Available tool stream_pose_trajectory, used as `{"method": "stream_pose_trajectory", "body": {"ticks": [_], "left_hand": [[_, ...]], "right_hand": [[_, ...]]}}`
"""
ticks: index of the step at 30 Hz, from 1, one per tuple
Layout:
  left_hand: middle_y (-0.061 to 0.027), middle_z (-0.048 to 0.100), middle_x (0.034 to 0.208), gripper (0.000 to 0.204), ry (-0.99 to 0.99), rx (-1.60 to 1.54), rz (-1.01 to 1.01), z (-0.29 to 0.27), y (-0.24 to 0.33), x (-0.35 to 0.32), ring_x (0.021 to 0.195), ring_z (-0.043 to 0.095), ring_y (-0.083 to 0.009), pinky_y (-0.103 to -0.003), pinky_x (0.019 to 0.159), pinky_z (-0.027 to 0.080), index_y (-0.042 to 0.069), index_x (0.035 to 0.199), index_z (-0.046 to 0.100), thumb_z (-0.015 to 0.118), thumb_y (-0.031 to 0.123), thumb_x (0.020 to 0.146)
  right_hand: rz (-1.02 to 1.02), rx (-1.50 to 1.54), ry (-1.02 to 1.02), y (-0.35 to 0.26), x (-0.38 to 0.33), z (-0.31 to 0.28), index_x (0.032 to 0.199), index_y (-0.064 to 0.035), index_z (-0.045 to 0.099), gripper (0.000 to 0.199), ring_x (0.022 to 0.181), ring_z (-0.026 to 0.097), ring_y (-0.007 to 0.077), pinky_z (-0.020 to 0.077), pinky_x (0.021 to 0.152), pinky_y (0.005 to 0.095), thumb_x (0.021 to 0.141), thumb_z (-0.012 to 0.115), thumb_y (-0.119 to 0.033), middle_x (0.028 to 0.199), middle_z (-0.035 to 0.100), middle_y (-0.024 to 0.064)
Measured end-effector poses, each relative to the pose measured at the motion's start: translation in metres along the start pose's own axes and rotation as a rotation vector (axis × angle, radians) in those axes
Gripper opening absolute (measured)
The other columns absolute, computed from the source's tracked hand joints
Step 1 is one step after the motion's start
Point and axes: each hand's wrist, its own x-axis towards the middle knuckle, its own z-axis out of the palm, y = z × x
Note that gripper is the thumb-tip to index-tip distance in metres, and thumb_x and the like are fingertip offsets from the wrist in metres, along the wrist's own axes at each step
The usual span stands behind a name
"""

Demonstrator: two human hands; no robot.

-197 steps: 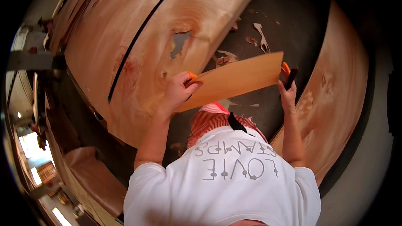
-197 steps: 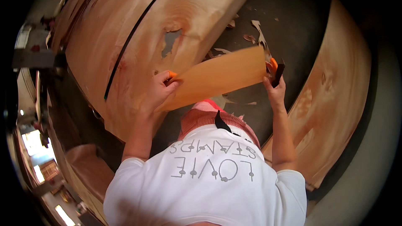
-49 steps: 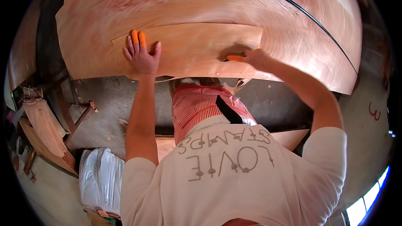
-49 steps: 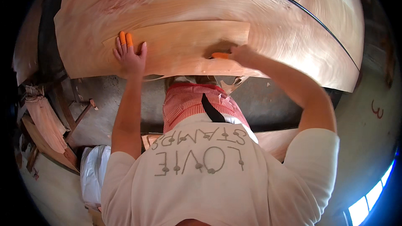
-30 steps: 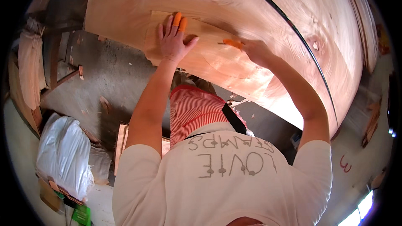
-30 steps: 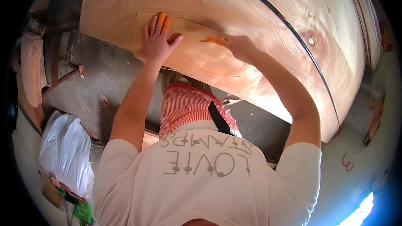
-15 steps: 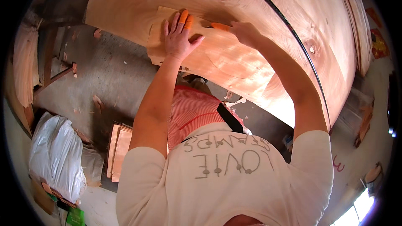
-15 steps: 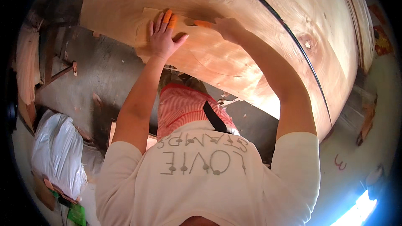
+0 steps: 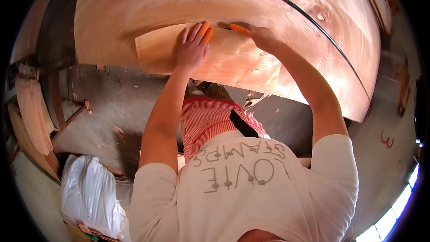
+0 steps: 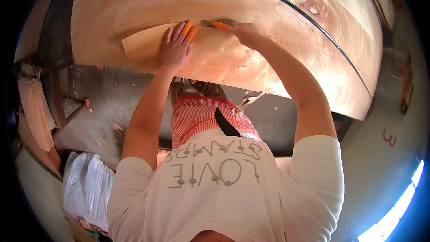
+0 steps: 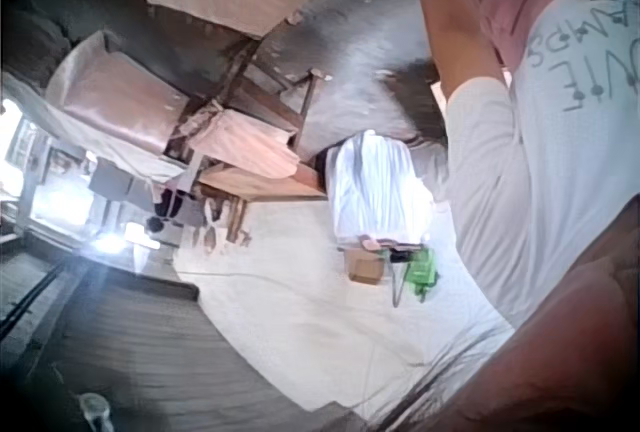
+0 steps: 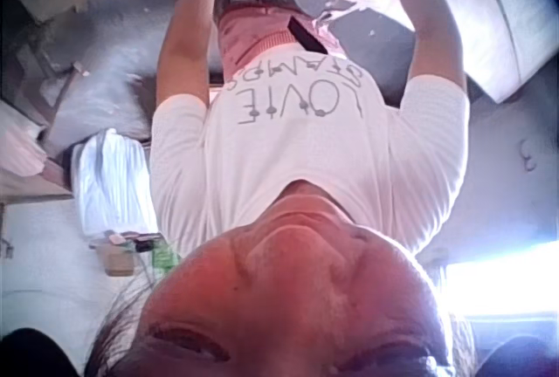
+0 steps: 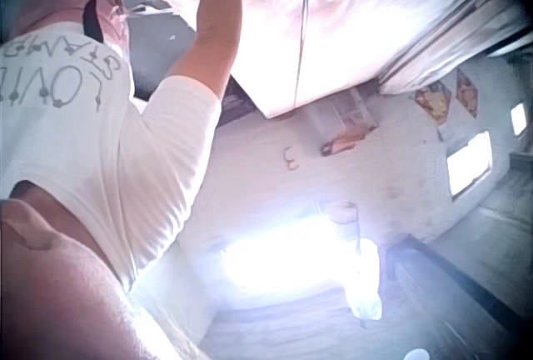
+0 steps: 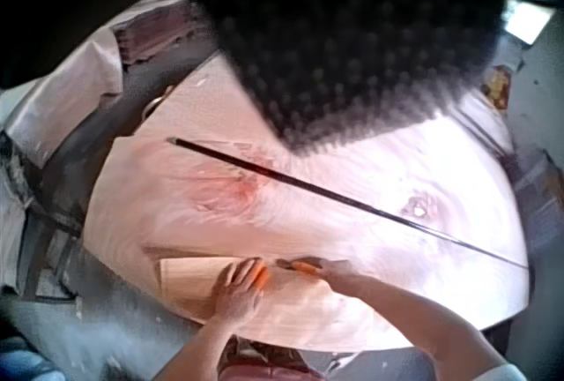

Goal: The person patches imperfections in wood veneer sheets by using a knife to cut out damaged sections and applying small pieces of tape to hold the repair material in place.

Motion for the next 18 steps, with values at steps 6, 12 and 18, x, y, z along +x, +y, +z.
{"method": "stream_pose_trajectory", "body": {"ticks": [6,12,18], "left_hand": [[-0.0062,0.039,0.137,0.041,0.028,0.033,0.036,-0.001,0.008,0.008,0.131,0.031,-0.0201,-0.046,0.108,0.020,0.009,0.123,0.051,0.049,0.019,0.084],[-0.0080,0.040,0.137,0.044,-0.064,-0.059,0.262,0.019,0.051,0.030,0.130,0.033,-0.0217,-0.046,0.107,0.022,0.006,0.125,0.049,0.050,0.021,0.083],[-0.0053,0.041,0.136,0.045,-0.081,0.009,0.235,0.023,0.056,0.033,0.129,0.033,-0.0192,-0.045,0.107,0.022,0.009,0.124,0.051,0.050,0.025,0.082]], "right_hand": [[-0.160,-0.297,0.182,0.128,0.000,0.056,0.125,-0.0144,0.050,0.044,0.085,0.059,0.0312,0.0485,0.072,0.0392,0.083,0.045,-0.001,0.100,0.058,0.0150],[-0.182,-0.214,0.212,0.121,-0.006,0.050,0.124,-0.0113,0.049,0.037,0.088,0.060,0.0273,0.0474,0.074,0.0382,0.087,0.045,-0.011,0.104,0.060,0.0124],[0.150,0.239,0.224,0.150,-0.050,0.065,0.128,-0.0148,0.047,0.041,0.086,0.060,0.0283,0.0451,0.074,0.0394,0.093,0.036,-0.033,0.094,0.063,0.0149]]}}
